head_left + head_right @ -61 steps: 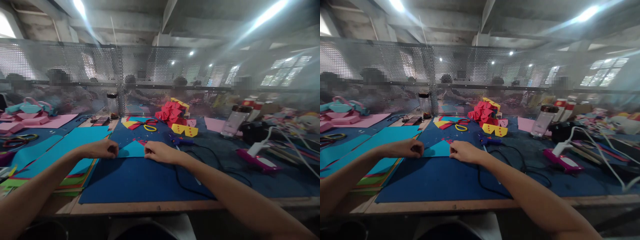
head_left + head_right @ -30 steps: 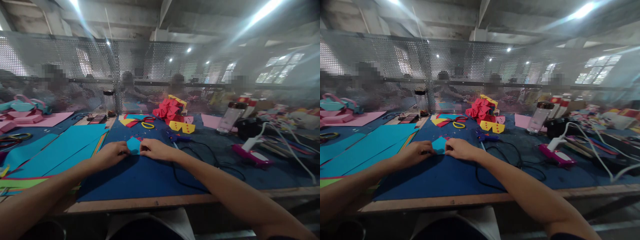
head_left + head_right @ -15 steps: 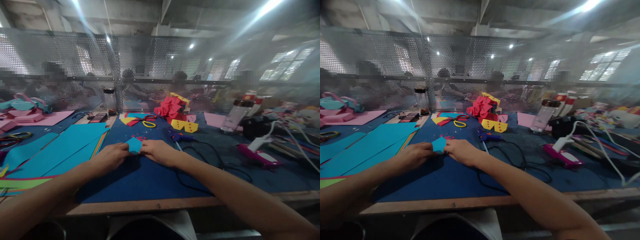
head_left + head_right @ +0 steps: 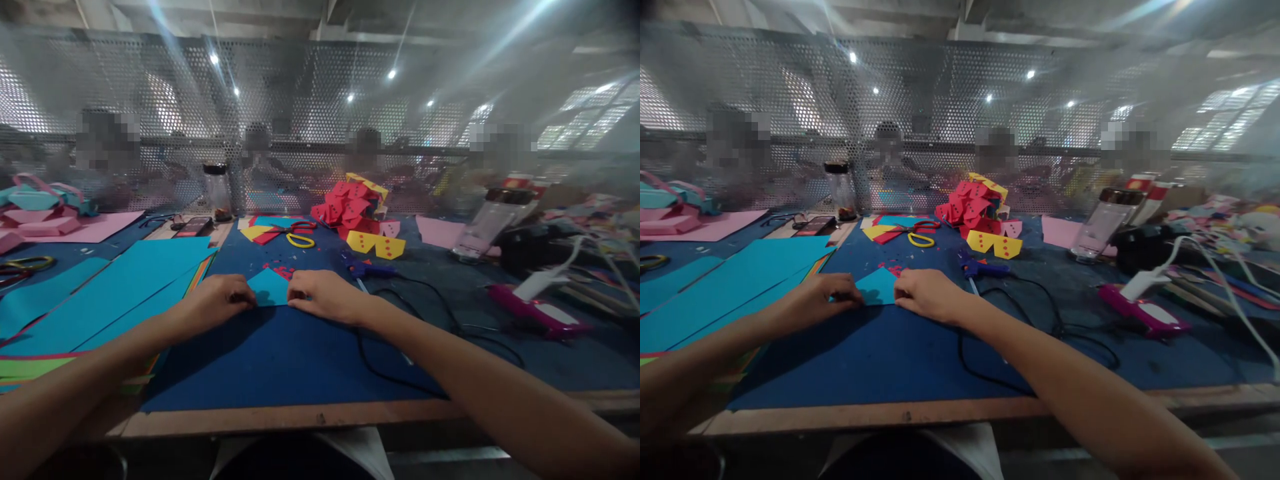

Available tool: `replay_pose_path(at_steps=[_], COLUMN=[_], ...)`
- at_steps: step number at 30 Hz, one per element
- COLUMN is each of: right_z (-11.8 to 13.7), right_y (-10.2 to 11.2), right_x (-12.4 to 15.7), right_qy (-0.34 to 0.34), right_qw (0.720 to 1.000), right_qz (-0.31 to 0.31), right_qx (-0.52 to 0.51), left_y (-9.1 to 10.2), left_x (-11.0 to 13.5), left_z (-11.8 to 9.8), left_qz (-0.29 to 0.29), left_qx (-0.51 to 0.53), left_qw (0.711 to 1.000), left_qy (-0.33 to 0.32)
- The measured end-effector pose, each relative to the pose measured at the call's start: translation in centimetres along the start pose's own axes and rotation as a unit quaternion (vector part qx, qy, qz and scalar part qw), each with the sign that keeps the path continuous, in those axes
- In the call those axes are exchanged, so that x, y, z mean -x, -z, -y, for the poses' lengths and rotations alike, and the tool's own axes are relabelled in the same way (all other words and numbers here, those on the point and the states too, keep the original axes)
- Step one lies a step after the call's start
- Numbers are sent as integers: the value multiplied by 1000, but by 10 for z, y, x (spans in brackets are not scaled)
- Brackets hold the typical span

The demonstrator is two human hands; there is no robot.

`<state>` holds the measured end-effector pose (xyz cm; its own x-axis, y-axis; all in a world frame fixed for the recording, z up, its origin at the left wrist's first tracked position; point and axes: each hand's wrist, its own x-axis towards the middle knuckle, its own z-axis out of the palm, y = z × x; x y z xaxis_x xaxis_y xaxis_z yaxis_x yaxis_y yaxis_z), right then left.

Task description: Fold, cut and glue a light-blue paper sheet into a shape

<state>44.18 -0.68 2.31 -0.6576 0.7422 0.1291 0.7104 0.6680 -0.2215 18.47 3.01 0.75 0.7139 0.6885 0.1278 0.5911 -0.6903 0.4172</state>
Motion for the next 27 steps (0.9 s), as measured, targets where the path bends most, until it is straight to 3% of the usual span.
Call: replay_pose_path(at_steps=[7,18,27], right_z=[0,2,-11], right_y=[0,1,2], right_x=[0,-2,-2], right_qy=[4,10,-34], right_qw=[999,999,998], right_qz=[5,8,-9], right_qx=[41,42,-58], left_y=[3,10,18], left_x=[3,13,8], left_z=[2,10,18], left_qz=[-5,8,35], left_qx=[36,-42,54], left_qw=[999,999,995], left_qy=[25,-16,70])
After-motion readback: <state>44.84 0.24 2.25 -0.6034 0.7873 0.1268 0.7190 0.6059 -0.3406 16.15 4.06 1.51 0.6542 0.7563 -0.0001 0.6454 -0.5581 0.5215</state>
